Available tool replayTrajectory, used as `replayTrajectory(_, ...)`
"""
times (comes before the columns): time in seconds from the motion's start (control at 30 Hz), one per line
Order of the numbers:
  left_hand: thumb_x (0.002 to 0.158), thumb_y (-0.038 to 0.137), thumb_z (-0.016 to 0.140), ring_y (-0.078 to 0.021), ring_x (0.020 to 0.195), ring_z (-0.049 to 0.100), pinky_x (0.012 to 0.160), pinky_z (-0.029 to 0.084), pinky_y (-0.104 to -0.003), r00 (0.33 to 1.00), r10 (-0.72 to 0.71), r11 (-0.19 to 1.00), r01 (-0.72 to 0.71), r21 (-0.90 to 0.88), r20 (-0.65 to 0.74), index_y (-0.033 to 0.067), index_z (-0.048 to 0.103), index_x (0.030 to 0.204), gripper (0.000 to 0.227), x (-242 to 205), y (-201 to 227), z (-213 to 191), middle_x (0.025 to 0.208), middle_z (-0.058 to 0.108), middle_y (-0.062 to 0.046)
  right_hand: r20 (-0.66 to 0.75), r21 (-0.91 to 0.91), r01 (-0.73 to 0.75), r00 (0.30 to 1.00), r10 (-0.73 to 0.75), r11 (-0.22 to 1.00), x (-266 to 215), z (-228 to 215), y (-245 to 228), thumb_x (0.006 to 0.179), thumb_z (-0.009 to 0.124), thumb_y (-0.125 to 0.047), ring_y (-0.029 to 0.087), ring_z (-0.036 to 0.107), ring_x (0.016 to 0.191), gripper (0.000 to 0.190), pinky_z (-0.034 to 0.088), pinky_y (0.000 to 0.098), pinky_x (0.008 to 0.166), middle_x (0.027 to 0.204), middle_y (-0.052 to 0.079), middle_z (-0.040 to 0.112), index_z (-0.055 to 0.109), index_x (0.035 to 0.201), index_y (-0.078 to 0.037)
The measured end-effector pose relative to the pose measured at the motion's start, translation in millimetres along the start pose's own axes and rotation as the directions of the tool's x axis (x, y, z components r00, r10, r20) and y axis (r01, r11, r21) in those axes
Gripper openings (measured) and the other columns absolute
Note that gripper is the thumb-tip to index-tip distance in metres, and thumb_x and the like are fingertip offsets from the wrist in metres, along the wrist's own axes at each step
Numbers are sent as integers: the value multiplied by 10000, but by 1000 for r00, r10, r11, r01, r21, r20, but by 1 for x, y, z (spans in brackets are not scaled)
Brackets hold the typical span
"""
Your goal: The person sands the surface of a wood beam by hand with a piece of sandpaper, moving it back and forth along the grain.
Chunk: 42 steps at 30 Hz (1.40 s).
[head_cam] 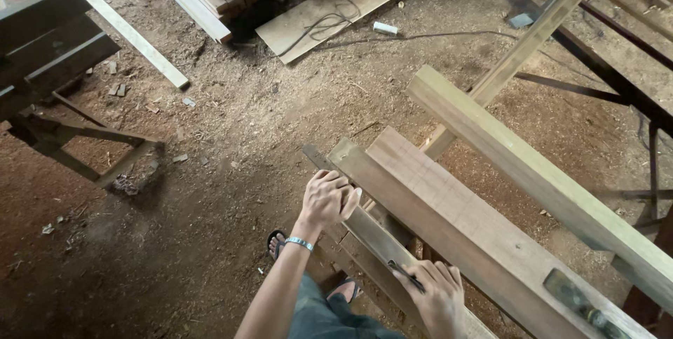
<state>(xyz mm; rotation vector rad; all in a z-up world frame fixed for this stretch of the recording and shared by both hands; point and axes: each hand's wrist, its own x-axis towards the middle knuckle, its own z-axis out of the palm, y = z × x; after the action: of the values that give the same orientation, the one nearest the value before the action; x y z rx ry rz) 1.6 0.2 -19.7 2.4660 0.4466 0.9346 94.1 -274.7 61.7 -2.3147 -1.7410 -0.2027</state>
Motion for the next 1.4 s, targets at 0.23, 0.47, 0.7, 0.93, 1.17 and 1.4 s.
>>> replayTrajectory(0.23,908,274,639,-198,746,645,805,518,-402,999,-10,1000,9,-30,-41,123,658,565,375,0,2,-3,725,704,-25,2,153,-51,999,51,987,40,32,-20,856,765,-344,143,604,754,207,420,361,726,819,-43,657,691,846,-150)
replayTrajectory(0.47,921,270,639,-211,746,649,795,521,-403,1000,-23,999,23,-32,-19,119,673,582,373,-1,15,-14,716,698,-28,36,-36,77,996,-76,996,-4,-3,-1,760,759,-283,129,640,864,201,437,336,811,902,-76,683,741,960,-280)
replayTrajectory(0.7,915,221,642,-299,784,655,825,506,-470,995,8,1000,-5,25,-102,66,686,656,305,3,17,-27,747,695,-105,1,-69,176,984,-176,982,17,-15,-25,696,783,-293,170,642,916,321,435,358,836,975,-32,700,769,1002,-198)
replayTrajectory(0.93,969,240,632,-238,811,675,852,520,-411,999,22,999,-24,-32,-47,77,744,699,335,6,2,-20,799,748,-64,-175,224,-106,974,147,969,35,-26,-22,825,864,-234,134,659,866,184,425,335,841,934,-45,734,719,901,-151)
replayTrajectory(1.17,977,239,640,-218,833,679,832,516,-401,999,39,999,-38,26,-38,100,751,714,318,1,3,-14,833,743,-61,-177,173,-78,978,109,982,19,-3,-6,867,852,-257,138,656,828,182,436,333,810,920,-29,707,704,870,-150)
replayTrajectory(1.4,988,232,627,-227,857,676,864,515,-404,999,31,999,-31,17,-28,93,773,794,279,5,15,-22,856,751,-38,-143,227,-86,982,120,970,58,10,-15,860,832,-287,181,645,831,194,424,371,786,887,-18,707,710,841,-138)
